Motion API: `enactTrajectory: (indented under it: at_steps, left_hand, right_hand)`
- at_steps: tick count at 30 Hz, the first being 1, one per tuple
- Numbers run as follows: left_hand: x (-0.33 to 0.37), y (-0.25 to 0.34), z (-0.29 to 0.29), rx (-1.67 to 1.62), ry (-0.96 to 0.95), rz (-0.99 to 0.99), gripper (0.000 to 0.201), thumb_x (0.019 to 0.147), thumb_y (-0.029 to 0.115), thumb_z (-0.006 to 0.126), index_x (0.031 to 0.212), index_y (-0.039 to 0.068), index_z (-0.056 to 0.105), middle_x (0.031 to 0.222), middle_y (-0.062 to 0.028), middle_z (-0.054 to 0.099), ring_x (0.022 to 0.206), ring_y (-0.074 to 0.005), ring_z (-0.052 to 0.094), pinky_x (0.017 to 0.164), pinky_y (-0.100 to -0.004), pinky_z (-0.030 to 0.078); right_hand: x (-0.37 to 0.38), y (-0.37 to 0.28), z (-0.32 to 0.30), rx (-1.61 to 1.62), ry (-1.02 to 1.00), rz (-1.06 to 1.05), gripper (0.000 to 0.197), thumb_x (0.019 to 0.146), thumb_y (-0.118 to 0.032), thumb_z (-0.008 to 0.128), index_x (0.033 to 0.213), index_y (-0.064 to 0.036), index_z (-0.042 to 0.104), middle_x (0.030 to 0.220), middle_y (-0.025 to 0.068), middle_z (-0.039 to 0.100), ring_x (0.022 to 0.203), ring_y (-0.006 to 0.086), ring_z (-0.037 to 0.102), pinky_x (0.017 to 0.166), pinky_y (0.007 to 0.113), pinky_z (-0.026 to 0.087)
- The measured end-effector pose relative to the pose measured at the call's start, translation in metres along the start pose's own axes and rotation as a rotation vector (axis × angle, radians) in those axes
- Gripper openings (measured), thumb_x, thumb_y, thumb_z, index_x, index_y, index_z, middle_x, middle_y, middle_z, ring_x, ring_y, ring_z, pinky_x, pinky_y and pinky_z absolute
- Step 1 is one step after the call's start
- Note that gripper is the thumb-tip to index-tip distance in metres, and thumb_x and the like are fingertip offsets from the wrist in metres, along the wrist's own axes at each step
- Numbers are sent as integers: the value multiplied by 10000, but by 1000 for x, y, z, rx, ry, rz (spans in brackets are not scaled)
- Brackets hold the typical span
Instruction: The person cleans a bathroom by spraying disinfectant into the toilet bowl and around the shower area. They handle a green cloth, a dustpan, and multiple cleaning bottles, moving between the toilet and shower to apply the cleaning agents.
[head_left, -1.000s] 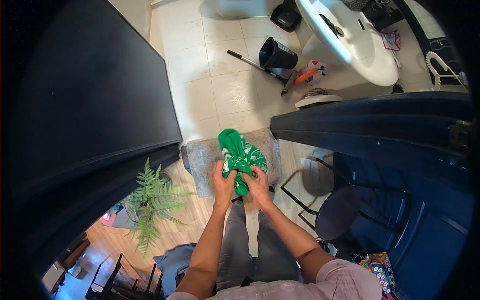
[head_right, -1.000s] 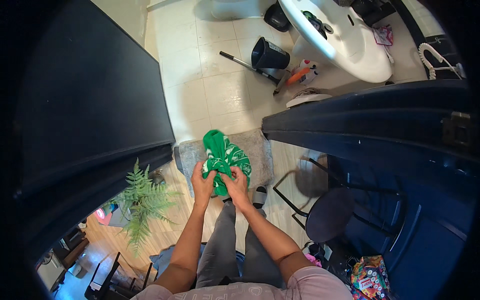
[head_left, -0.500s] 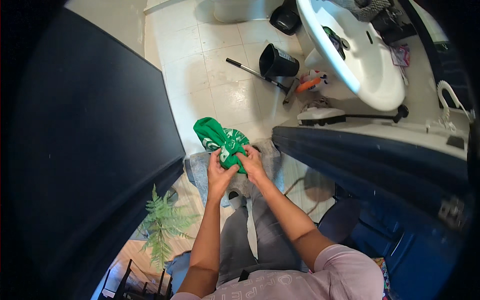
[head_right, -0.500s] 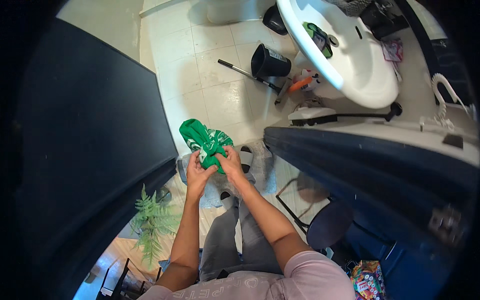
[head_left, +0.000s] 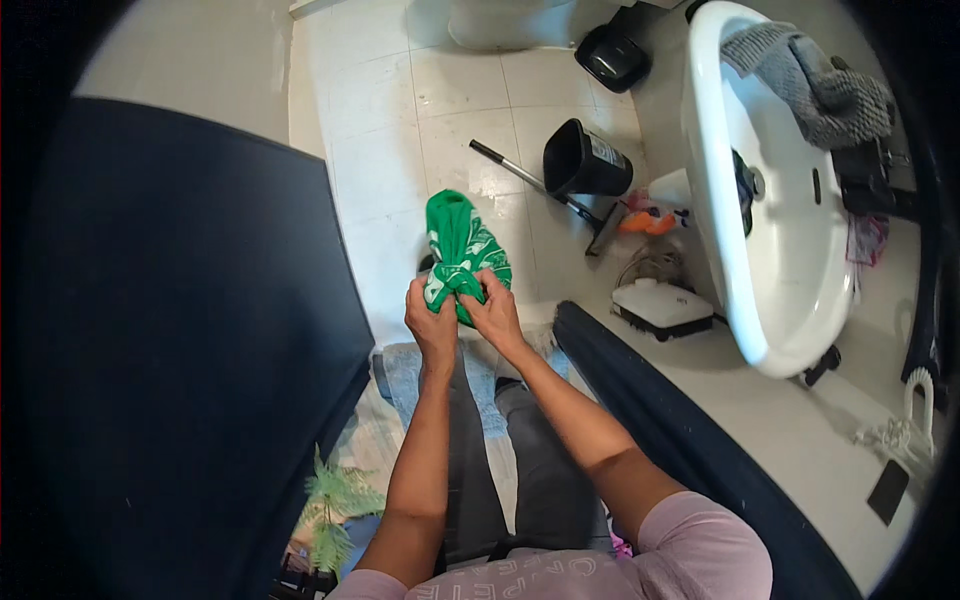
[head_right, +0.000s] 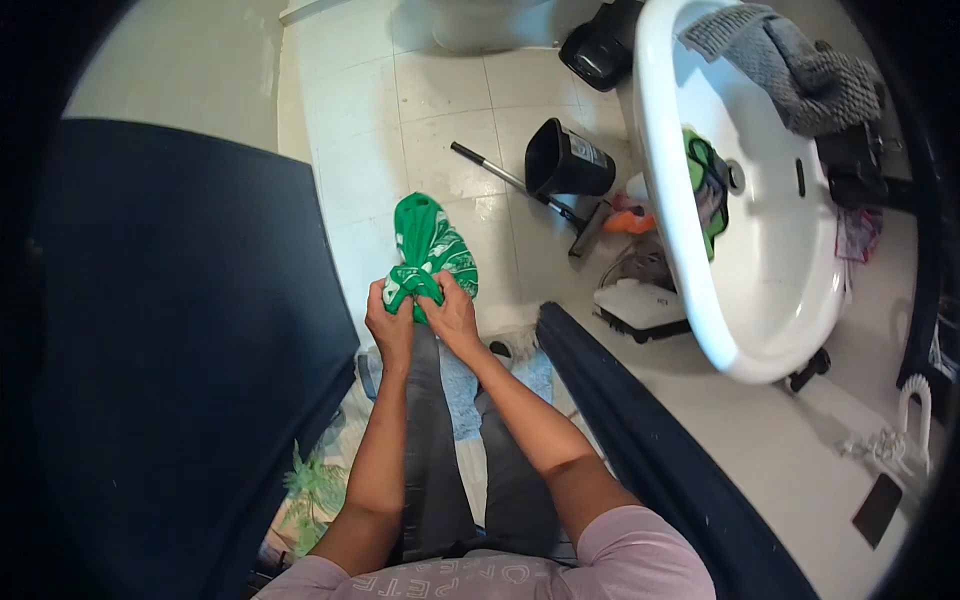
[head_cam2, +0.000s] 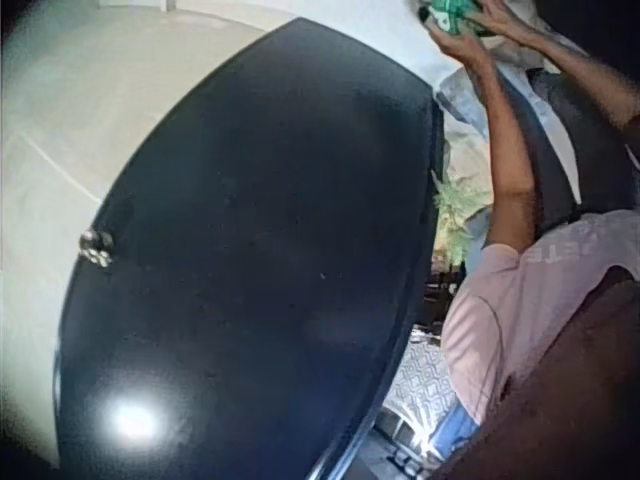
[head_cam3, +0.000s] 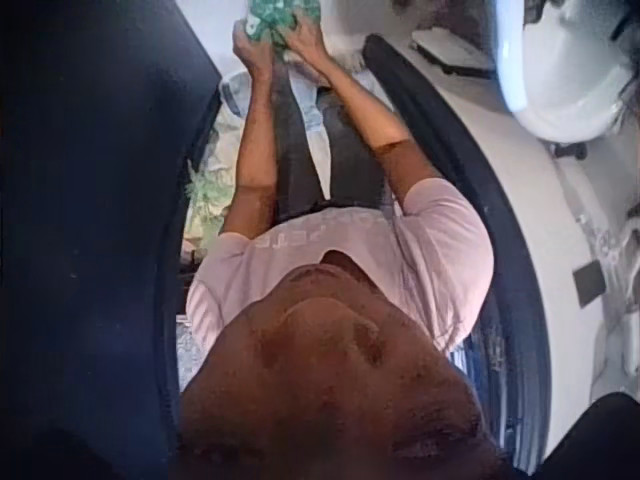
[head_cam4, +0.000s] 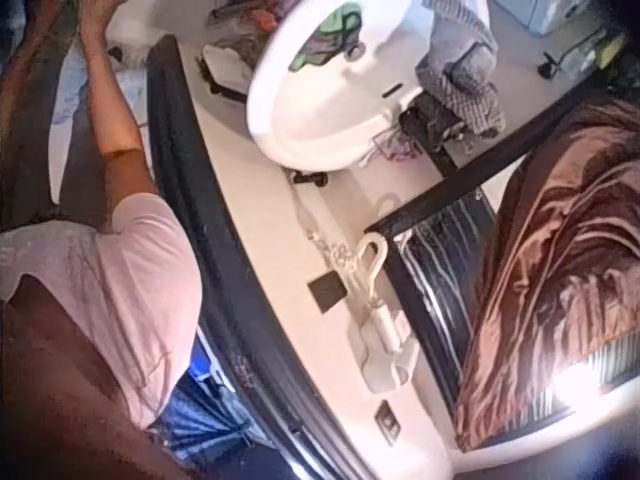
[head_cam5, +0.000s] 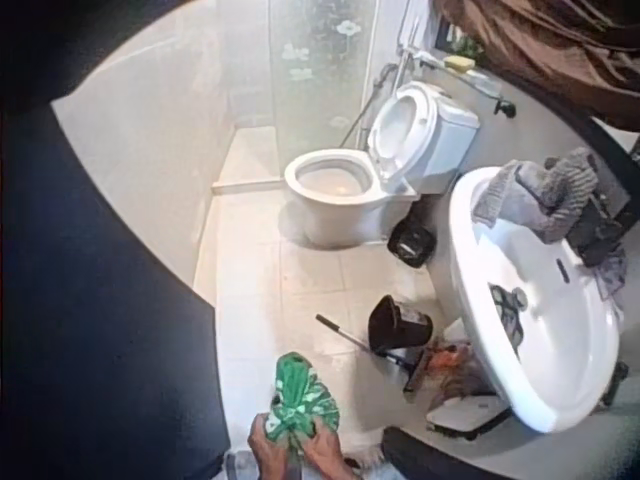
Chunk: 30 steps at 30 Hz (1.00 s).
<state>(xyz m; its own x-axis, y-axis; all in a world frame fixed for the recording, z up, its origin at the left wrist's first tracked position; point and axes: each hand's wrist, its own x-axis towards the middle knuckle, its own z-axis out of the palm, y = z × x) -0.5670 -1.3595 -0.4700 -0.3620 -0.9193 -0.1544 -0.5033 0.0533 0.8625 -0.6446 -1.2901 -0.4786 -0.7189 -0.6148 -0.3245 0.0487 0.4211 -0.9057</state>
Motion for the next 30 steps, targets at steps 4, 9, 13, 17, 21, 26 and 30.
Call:
enactTrajectory:
  at_steps: [4, 9, 13, 17, 21, 26, 30]
  left_hand:
    - [51, -41, 27, -80, -10, -112, 311, 716, 32, 607, 1010, -24, 522, 936, -170, 594, 856, -276, 575, 764, -335, 443]
    - [132, -104, 56, -201, -85, -275, 246, 755, -17, 582, 993, 0, 521, 893, -45, 574, 802, -114, 526, 687, -233, 425]
    - [195, -149, 74, -130, -164, -228, 262, 756, -14, 577, 1011, 10, 522, 866, -36, 572, 777, -113, 535, 652, -236, 438]
    - [251, -213, 82, -264, -96, -335, 275, 764, -18, 571, 1028, 20, 503, 874, -54, 565, 735, -140, 571, 569, -261, 493]
    - [264, -235, 122, -317, -53, -442, 297, 756, -25, 568, 1037, 8, 476, 904, -70, 539, 724, -130, 546, 557, -247, 472]
    - [275, -283, 129, -228, 50, -461, 349, 763, -22, 567, 1097, -8, 468, 919, -88, 540, 748, -147, 558, 582, -256, 492]
    - [268, -289, 137, -222, 65, -443, 378, 766, -21, 577, 1124, -9, 456, 983, -95, 523, 812, -153, 552, 652, -252, 493]
  right_hand:
    - [64, 22, 16, 71, -62, 56, 217, 760, -194, 632, 868, -31, 537, 637, 41, 487, 586, 94, 427, 542, 255, 382]
    - [161, 93, 13, 123, -197, 180, 233, 782, -183, 635, 968, -51, 586, 770, 15, 598, 622, 85, 477, 591, 231, 416]
    - [242, 204, -31, -118, 413, 361, 336, 791, -184, 606, 1084, -54, 505, 874, 94, 590, 739, 177, 565, 636, 311, 460]
    - [318, 229, -50, -302, 907, 725, 732, 771, -132, 592, 1325, -89, 114, 1190, 313, 385, 1093, 376, 459, 894, 454, 407]
    - [348, 249, -92, -404, 845, 875, 735, 766, -93, 570, 1333, -85, 103, 1140, 311, 447, 1090, 387, 477, 857, 477, 440]
    - [350, 280, -120, -188, 987, 534, 578, 800, -132, 503, 1313, -87, 239, 1090, 251, 515, 991, 345, 540, 804, 429, 482]
    - [358, 304, -161, 710, 1010, 433, 397, 825, -101, 437, 1207, -27, 360, 1025, 187, 531, 858, 346, 558, 733, 444, 502]
